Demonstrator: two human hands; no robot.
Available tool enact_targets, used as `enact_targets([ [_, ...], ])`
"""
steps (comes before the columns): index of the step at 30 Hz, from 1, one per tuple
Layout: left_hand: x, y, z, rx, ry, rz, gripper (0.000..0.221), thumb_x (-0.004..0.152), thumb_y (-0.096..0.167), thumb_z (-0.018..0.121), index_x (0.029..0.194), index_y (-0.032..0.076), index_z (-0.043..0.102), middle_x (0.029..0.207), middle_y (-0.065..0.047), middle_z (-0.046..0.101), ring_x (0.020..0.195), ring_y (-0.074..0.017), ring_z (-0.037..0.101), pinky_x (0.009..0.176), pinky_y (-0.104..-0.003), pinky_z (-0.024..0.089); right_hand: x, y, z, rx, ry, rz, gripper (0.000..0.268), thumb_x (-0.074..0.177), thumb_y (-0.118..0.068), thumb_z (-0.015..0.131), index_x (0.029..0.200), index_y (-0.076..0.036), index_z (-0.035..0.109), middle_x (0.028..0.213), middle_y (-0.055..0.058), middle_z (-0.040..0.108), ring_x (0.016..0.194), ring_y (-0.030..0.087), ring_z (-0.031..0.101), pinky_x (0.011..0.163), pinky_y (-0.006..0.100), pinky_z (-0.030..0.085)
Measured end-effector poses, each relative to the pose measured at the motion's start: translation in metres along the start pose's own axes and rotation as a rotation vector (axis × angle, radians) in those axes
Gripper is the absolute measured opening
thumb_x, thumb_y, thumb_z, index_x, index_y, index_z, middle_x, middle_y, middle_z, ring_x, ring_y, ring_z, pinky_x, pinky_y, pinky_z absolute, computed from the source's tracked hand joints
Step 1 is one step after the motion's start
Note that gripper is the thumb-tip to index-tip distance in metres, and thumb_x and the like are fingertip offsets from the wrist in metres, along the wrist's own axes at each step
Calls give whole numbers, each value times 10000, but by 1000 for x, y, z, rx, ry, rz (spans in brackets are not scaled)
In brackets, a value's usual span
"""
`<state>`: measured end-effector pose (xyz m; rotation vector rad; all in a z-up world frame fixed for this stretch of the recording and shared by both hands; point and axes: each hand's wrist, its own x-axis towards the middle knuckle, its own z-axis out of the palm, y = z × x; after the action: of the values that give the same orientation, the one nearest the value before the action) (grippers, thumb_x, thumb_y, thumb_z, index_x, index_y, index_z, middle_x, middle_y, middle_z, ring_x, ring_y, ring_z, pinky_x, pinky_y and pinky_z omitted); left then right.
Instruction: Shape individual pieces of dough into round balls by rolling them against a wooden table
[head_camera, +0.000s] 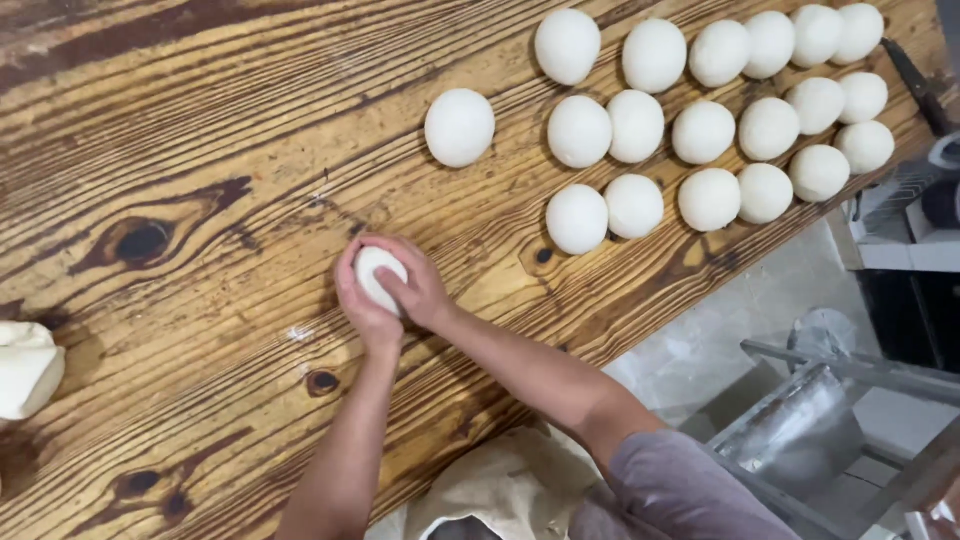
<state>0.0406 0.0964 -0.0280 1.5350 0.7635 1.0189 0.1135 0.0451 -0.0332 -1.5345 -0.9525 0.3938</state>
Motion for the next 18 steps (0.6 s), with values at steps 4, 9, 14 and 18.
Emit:
enact_targets([
  [4,13,56,47,-456,-179,-268,624,1066,436,293,1468,-20,436,1467,-233,454,1417,-366,377,1214,-465,224,-7,7,-51,909,357,683,452,957,-354,580,1292,-77,707,1241,156,713,1142,290,666,1022,429,508],
  [9,50,94,67,-331,-566,-162,609,1023,302,451,1547,7,356,1569,-254,369,1508,-454,258,1242,-602,154,-33,-39,-141,1600,597,1029,569,863,-500,666,1201,-49,738,1230,281,699,1126,461,674,968,609,538],
  [14,104,23,143,433,-370,320,533,980,186,631,1480,76,482,1499,-192,436,1435,-471,388,1202,-578,319,-33,-52,-208,1492,812,1020,588,821,-472,664,1273,-97,691,1261,234,693,1155,427,667,1018,545,544],
  [18,88,-19,200,504,-207,273,639,940,256,657,1510,75,433,1508,-179,413,1441,-431,398,1222,-558,285,39,-80,-266,1401,906,828,599,782,-424,695,1275,-83,691,1249,256,691,1159,469,651,1023,583,536],
])
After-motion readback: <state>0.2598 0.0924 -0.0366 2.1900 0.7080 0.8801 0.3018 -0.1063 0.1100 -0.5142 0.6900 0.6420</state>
